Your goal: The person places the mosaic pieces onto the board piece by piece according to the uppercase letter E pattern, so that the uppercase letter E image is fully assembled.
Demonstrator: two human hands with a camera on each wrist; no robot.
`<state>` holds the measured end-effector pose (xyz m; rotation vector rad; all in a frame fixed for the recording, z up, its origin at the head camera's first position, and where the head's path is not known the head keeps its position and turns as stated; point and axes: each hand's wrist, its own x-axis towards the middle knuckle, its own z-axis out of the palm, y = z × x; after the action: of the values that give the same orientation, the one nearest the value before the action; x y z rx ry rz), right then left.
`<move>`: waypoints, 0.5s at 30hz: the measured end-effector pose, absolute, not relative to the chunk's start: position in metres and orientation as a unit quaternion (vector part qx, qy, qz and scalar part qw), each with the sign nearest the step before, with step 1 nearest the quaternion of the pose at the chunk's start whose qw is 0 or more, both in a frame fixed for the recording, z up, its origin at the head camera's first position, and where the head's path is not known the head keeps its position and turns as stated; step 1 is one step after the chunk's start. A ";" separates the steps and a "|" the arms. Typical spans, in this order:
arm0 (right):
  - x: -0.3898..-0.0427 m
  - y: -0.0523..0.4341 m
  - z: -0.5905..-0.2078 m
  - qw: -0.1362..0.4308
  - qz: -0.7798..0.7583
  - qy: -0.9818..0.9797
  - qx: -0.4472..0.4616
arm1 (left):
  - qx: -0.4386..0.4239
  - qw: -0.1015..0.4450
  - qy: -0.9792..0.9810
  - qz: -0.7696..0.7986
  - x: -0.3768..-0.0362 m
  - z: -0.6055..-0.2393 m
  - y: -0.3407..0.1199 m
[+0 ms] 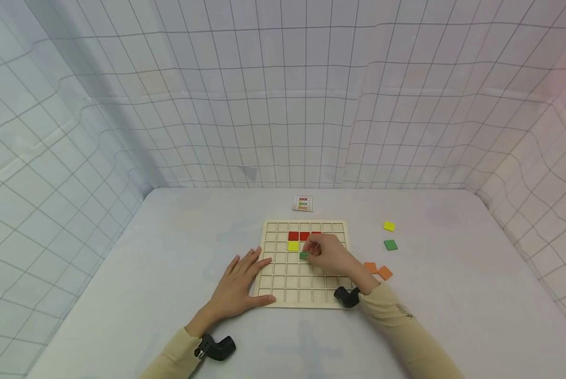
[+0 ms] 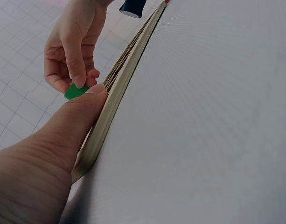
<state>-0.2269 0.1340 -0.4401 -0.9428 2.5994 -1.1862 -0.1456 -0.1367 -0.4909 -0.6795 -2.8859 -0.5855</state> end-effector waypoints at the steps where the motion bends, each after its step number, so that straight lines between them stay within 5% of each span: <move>1: -0.227 0.130 -0.440 0.068 -0.394 0.861 -0.314 | -0.223 0.057 -0.954 -0.193 -0.146 -0.491 -0.137; 15: -0.227 0.103 -0.443 0.041 -0.341 0.894 -0.288 | -0.221 0.054 -0.954 -0.195 -0.146 -0.492 -0.137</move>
<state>-0.2272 0.1032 -0.4433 -0.8819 2.7370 -1.0449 -0.1459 -0.1367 -0.4917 -0.6700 -2.8983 -0.5914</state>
